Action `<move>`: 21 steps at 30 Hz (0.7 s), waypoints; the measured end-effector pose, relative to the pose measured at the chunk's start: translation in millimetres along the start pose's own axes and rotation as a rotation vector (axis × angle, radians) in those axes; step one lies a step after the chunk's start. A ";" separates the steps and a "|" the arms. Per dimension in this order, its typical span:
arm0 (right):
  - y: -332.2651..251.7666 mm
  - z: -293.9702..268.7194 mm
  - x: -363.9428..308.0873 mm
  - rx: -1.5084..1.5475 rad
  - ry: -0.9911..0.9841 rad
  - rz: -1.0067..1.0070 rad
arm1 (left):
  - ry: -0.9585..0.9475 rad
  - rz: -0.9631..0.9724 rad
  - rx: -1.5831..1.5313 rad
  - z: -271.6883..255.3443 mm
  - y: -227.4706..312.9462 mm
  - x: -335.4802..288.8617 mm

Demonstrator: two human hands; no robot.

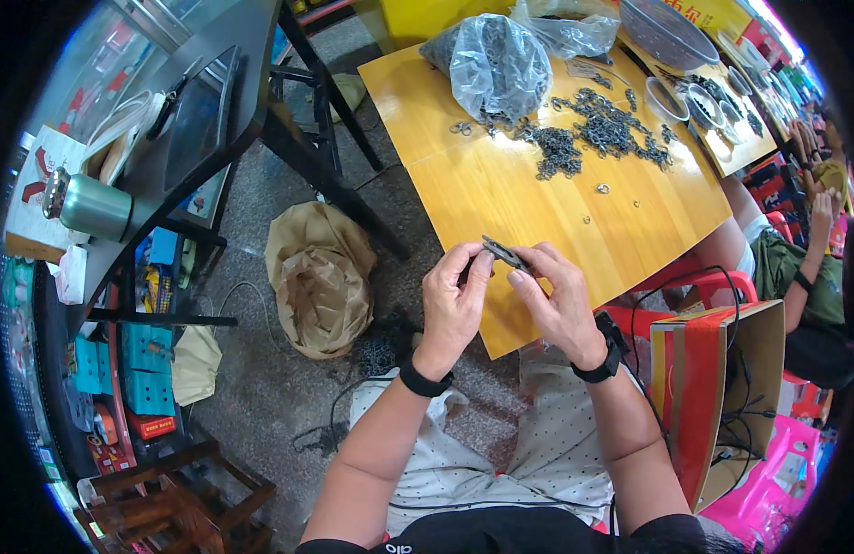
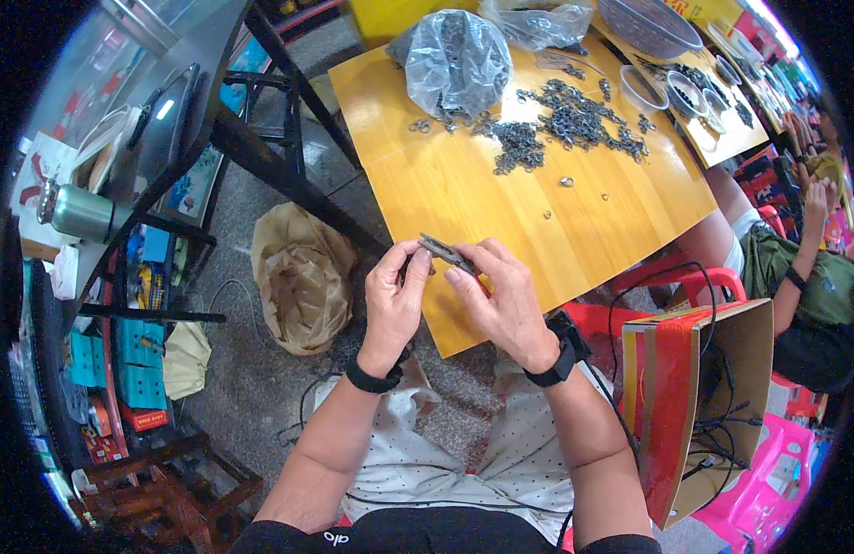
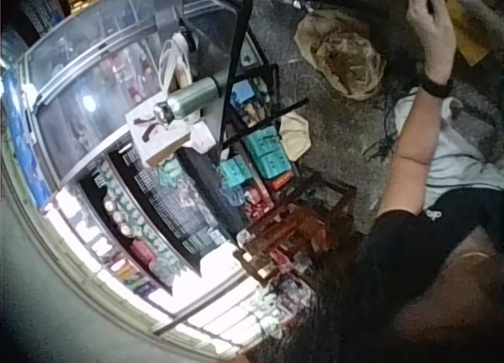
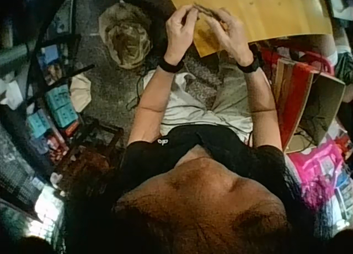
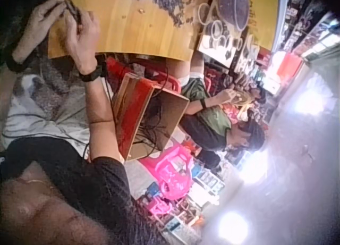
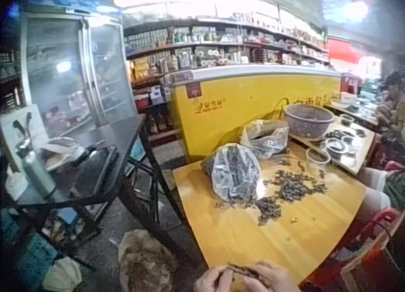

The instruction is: The person is using pliers to assemble small metal components on a table.

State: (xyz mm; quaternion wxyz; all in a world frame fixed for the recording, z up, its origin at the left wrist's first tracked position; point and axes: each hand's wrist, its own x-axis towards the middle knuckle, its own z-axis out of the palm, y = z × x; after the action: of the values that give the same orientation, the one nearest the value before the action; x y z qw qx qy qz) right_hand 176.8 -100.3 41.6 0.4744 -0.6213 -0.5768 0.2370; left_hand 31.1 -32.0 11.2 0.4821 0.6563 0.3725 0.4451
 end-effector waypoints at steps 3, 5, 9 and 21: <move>3.2 0.9 -0.2 0.015 0.025 0.019 | -0.043 -0.039 0.005 -0.7 3.8 -0.6; 3.3 0.8 -0.2 0.007 0.032 0.028 | -0.055 -0.023 0.020 -0.5 5.4 0.2; 1.4 1.9 0.8 -0.019 0.027 0.034 | -0.047 0.054 0.031 0.3 3.3 0.8; 4.5 -0.1 4.0 -0.037 -0.009 0.019 | -0.089 -0.023 -0.041 -2.2 6.7 -0.4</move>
State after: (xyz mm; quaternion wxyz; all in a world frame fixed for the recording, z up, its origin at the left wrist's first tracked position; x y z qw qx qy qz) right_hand 180.0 -96.1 38.7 0.4582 -0.6343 -0.5773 0.2334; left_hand 29.3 -33.5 17.9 0.5164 0.6612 0.3492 0.4174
